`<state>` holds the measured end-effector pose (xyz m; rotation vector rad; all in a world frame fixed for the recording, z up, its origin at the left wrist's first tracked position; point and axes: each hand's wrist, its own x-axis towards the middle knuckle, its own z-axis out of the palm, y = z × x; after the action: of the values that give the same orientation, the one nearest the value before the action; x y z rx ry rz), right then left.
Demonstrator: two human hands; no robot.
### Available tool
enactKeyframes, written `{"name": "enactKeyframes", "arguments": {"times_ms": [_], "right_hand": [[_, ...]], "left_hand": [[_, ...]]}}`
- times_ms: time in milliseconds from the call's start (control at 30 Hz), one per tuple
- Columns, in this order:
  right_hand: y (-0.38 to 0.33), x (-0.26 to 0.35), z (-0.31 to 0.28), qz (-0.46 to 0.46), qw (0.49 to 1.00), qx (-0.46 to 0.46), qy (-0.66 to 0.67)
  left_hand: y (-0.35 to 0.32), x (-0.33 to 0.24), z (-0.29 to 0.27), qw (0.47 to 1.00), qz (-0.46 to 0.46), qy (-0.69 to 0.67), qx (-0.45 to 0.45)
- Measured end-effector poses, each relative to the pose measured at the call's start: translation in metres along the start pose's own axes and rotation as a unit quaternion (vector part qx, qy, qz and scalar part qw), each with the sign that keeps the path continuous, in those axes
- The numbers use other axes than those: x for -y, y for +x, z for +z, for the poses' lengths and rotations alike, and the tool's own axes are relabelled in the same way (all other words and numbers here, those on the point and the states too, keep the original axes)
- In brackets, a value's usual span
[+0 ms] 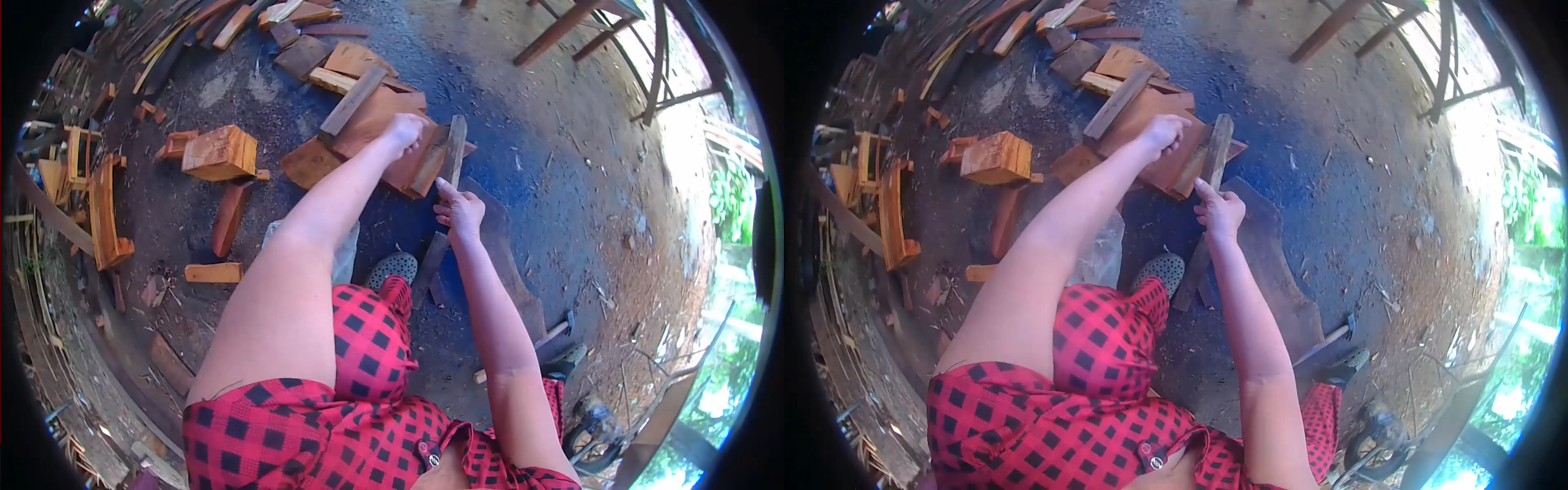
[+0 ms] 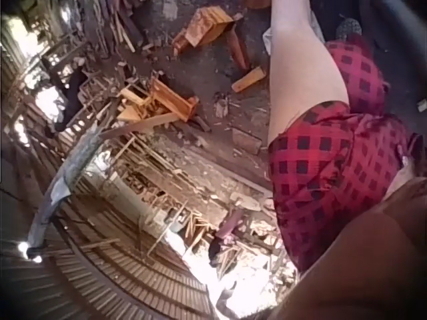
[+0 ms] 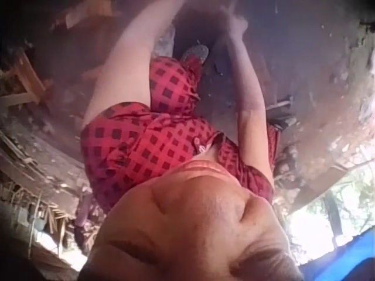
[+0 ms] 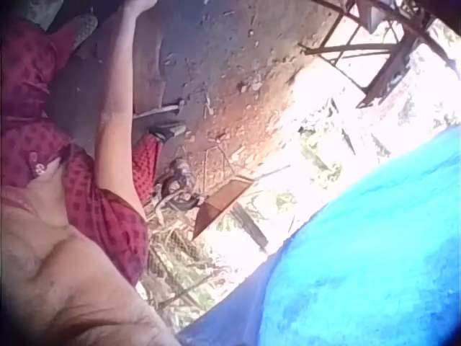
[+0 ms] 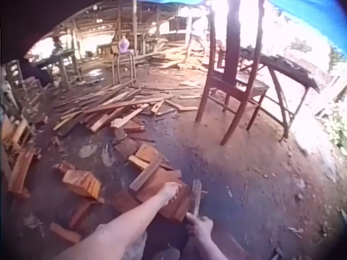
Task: Assembling and nailing together small wood blocks to create a structure.
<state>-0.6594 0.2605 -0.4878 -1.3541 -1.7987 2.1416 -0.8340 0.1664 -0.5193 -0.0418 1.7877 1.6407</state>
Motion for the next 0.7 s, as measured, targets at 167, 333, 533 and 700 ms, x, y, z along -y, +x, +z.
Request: {"name": "enactKeyframes", "arguments": {"times_ms": [167, 333, 533, 700], "right_hand": [[0.004, -0.012, 0.031, -0.021, 0.993, -0.008, -0.120], [0.019, -0.024, 0.027, 0.002, 0.992, 0.037, -0.124], [0.028, -0.028, 0.019, 0.075, 0.992, 0.097, 0.023], [0.035, -0.029, 0.015, 0.102, 0.990, 0.092, 0.016]], "left_hand": [[0.008, 0.010, -0.003, 0.999, 0.029, 0.029, 0.008], [0.010, 0.014, 0.000, 0.995, 0.030, 0.064, 0.074], [0.016, 0.020, 0.002, 0.988, 0.034, 0.119, 0.094], [0.006, 0.018, 0.011, 0.989, 0.032, 0.117, 0.083]]}}
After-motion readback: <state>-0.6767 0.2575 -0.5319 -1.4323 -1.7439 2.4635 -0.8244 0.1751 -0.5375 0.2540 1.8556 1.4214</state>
